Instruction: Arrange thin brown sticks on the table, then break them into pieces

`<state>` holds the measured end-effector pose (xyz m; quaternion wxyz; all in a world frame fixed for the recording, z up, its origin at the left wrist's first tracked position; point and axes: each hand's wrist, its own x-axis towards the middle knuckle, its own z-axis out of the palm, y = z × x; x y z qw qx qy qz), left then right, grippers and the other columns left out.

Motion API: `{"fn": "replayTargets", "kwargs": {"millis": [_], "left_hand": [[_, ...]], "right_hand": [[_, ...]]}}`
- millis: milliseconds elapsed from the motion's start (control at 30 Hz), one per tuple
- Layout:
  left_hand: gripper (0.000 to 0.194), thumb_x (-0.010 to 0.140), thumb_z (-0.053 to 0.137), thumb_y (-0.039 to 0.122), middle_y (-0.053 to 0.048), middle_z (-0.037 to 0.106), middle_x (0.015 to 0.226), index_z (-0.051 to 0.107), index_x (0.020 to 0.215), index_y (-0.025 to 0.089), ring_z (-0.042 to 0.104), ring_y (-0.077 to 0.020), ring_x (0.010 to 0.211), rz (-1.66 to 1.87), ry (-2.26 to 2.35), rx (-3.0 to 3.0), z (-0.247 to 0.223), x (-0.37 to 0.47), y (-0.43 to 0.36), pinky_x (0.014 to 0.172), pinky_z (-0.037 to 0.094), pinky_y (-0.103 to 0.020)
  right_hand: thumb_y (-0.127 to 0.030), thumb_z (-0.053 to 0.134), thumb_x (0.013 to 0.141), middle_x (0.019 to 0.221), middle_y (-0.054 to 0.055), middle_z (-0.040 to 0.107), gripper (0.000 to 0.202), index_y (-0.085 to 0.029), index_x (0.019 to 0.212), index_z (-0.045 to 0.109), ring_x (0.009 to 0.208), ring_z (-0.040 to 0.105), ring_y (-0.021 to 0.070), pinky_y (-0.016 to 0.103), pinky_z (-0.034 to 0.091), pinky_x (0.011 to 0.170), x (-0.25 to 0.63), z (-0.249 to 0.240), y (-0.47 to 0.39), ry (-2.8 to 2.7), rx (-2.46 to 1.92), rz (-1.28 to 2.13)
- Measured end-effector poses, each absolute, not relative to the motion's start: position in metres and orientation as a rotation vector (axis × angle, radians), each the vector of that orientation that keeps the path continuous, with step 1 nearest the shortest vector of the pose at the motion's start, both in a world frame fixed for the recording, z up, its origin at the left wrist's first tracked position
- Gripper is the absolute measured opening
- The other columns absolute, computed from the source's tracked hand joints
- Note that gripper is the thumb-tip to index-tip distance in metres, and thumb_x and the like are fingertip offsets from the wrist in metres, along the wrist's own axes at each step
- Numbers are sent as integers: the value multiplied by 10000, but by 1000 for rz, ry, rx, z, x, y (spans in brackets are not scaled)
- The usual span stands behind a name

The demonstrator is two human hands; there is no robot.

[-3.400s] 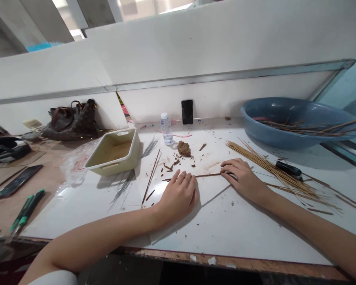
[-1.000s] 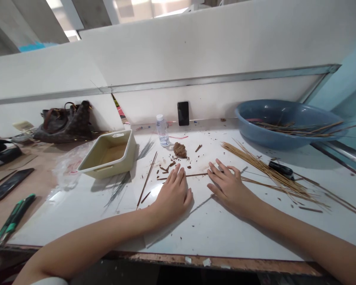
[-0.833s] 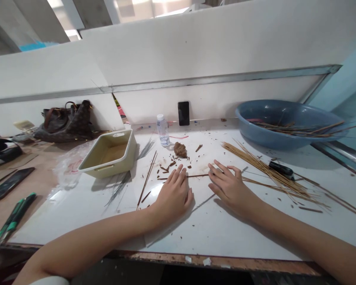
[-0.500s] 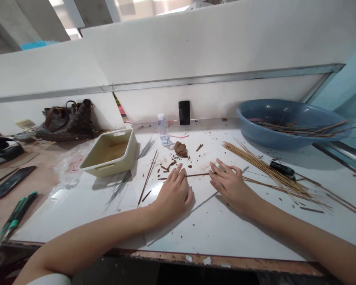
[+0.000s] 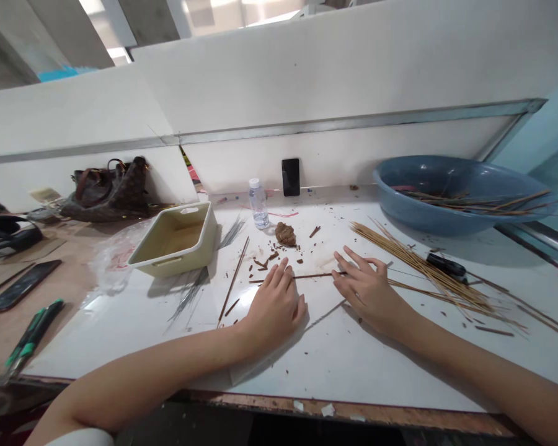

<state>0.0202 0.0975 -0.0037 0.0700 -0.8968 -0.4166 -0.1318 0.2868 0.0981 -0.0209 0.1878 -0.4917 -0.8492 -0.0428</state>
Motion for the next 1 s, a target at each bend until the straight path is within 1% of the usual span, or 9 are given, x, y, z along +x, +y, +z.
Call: {"fn": "replayTargets", "kwargs": {"millis": [167,233,300,367,467,567,767,933,1000], "left_hand": [[591,1066,471,356,-288,564,1595,556,1504,-32,404,-414,1596,-392,-1389,-2671,-7,19,100,1285,380,-553],[586,1066,481,357,-302,547,1604,570,1486,-42,367,-410,1617,-406,-1362,-2676,-7,19,99,1307,349,-545],[559,1070,470,349,-303,544,1606,602,1449,-39,347,-401,1628,-417,-1297,-2687,-5,20,97,1326,320,-531],[550,1075,446,348,-288,554,1605,610,1446,-25,362,-395,1622,-403,-1271,-2687,-5,20,96,1324,324,-526],[597,1078,430,364,-285,534,1625,553,1508,-31,395,-409,1603,-346,-1362,-2668,-7,19,98,1298,363,-547],[647,1083,424,390,-289,482,1662,488,1564,-38,367,-417,1616,-323,-1439,-2664,-9,18,100,1283,383,-564],[623,1112,378,381,-306,438,1684,556,1491,-80,239,-403,1666,-291,-1243,-2679,-7,18,95,1364,232,-533],[644,1091,424,396,-311,512,1630,531,1517,-75,348,-421,1624,-308,-1385,-2636,-7,18,99,1319,323,-556],[622,1083,444,380,-322,537,1604,560,1483,-82,364,-424,1615,-327,-1379,-2653,-6,18,100,1313,336,-550]], "right_hand": [[-488,340,1143,1729,208,408,612,-131,1588,563,1643,261,426,599,367,1128,284,-29,100,-2414,-1485,-219],[-454,339,1145,1718,204,432,580,-145,1563,597,1644,262,421,599,371,1125,285,-27,100,-2430,-1452,-212],[-381,339,1150,1700,184,472,515,-167,1450,699,1645,281,390,585,347,1143,285,-22,98,-2444,-1393,-203],[-350,343,1152,1693,171,489,491,-173,1379,741,1641,301,367,568,328,1153,286,-19,97,-2451,-1370,-206],[-411,360,1150,1718,185,444,522,-160,1504,650,1637,293,402,584,335,1140,287,-24,100,-2433,-1451,-233],[-459,385,1139,1725,203,426,572,-165,1598,558,1631,284,442,594,356,1114,290,-31,105,-2413,-1516,-235],[-350,420,1126,1685,128,515,427,-254,1356,767,1620,338,392,580,312,1144,297,-25,104,-2413,-1337,-225],[-422,354,1147,1683,199,496,520,-198,1506,657,1619,323,423,598,329,1107,297,-27,108,-2389,-1481,-252],[-413,351,1149,1678,189,508,514,-207,1502,663,1613,338,420,595,337,1103,300,-27,110,-2386,-1480,-239]]}}
